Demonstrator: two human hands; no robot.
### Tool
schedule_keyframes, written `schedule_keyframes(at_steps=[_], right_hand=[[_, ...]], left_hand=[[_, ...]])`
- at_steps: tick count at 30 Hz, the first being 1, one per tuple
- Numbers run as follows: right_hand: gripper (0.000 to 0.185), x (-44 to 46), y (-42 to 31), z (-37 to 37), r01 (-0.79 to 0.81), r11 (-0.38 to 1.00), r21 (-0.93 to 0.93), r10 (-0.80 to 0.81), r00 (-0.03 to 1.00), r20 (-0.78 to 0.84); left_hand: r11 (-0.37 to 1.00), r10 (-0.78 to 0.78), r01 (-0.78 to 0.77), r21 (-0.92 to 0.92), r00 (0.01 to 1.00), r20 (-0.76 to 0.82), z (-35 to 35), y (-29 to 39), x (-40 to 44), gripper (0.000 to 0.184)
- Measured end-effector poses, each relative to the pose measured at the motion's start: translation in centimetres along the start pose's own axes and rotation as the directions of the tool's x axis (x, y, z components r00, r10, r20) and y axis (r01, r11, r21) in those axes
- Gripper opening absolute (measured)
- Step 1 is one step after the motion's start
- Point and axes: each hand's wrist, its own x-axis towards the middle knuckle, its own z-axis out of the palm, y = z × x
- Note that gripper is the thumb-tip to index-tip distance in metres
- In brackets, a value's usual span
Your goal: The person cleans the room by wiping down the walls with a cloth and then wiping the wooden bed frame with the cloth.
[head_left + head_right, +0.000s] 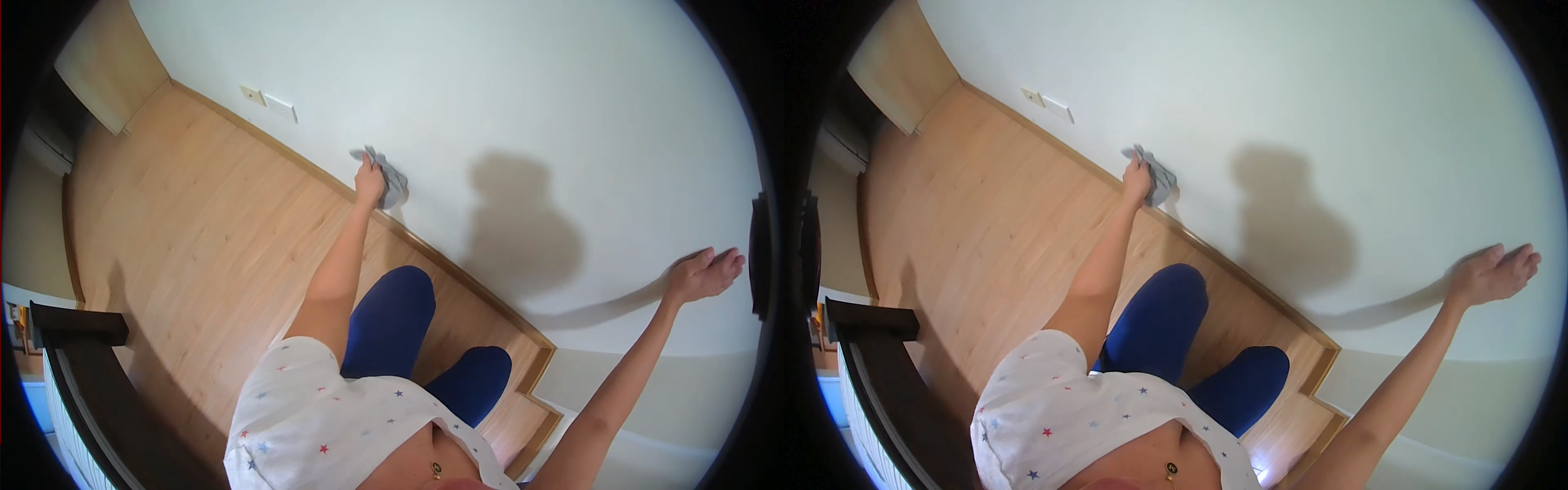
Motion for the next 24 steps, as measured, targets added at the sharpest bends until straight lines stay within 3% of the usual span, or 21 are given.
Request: schedule_keyframes(at_steps=[1, 4, 7, 10, 13, 16, 18, 19, 20, 21, 22, 24], right_hand=[[0.053, -0.3, 0.4, 0.0, 0.004, 1.000, -0.002, -0.004, 1.000, -0.002], [0.049, -0.2, 0.5, -0.1, 0.038, 0.999, 0.011, -0.038, 0.999, -0.019], [0.046, -0.3, 1.1, 0.1, 0.063, 0.998, 0.001, -0.063, 0.997, -0.042], [0.045, -0.8, 1.5, 0.5, 0.078, 0.997, 0.026, -0.075, 0.992, -0.102], [0.043, -1.3, 1.7, 0.4, 0.088, 0.995, 0.057, -0.080, 0.988, -0.132], [0.041, -1.3, 1.8, 0.1, 0.042, 0.996, 0.084, -0.034, 0.995, -0.099], [0.039, -1.5, 2.3, -0.2, 0.073, 0.995, 0.060, -0.066, 0.992, -0.110], [0.038, -1.3, 2.1, 0.2, 0.090, 0.993, 0.076, -0.079, 0.988, -0.133], [0.035, -1.4, 2.6, 0.5, 0.129, 0.985, 0.112, -0.108, 0.978, -0.178], [0.036, -1.8, 3.2, 0.3, 0.129, 0.991, -0.022, -0.131, 0.984, -0.118], [0.036, -2.3, 4.2, 0.8, 0.114, 0.993, -0.035, -0.117, 0.988, -0.100], [0.035, -3.2, 6.3, 2.0, 0.085, 0.994, -0.063, -0.089, 0.994, -0.066]], left_hand=[[0.997, 0.027, -0.029, 0.073, 0.999, 0.036, 0.7, -1.6, 0.1, 0.040], [0.903, -0.035, 0.196, -0.383, 0.920, 0.390, 1.7, -3.1, -3.7, 0.033], [0.802, -0.086, 0.213, -0.558, 0.966, 0.245, 2.5, -0.8, -8.8, 0.030], [0.729, -0.018, 0.101, -0.677, 0.991, 0.129, 4.0, 2.3, -13.5, 0.033], [0.763, 0.057, -0.126, -0.635, 0.990, -0.128, 6.1, 5.3, -16.2, 0.035], [0.561, 0.065, -0.197, -0.804, 0.979, -0.195, 7.9, 10.0, -17.8, 0.038], [0.758, 0.181, -0.088, -0.647, 0.980, 0.078, 10.2, 7.9, -15.3, 0.051], [0.863, 0.341, -0.328, -0.384, 0.939, -0.036, 11.3, 9.1, -16.8, 0.060], [0.857, 0.505, -0.512, -0.048, 0.855, -0.116, 12.8, 10.6, -18.8, 0.070], [0.832, 0.530, -0.534, -0.151, 0.845, -0.068, 13.5, 10.1, -19.3, 0.075], [0.776, 0.629, -0.630, -0.012, 0.775, -0.064, 14.6, 7.8, -19.4, 0.072], [0.816, 0.577, -0.576, -0.051, 0.816, 0.021, 13.8, 5.8, -20.7, 0.069]])
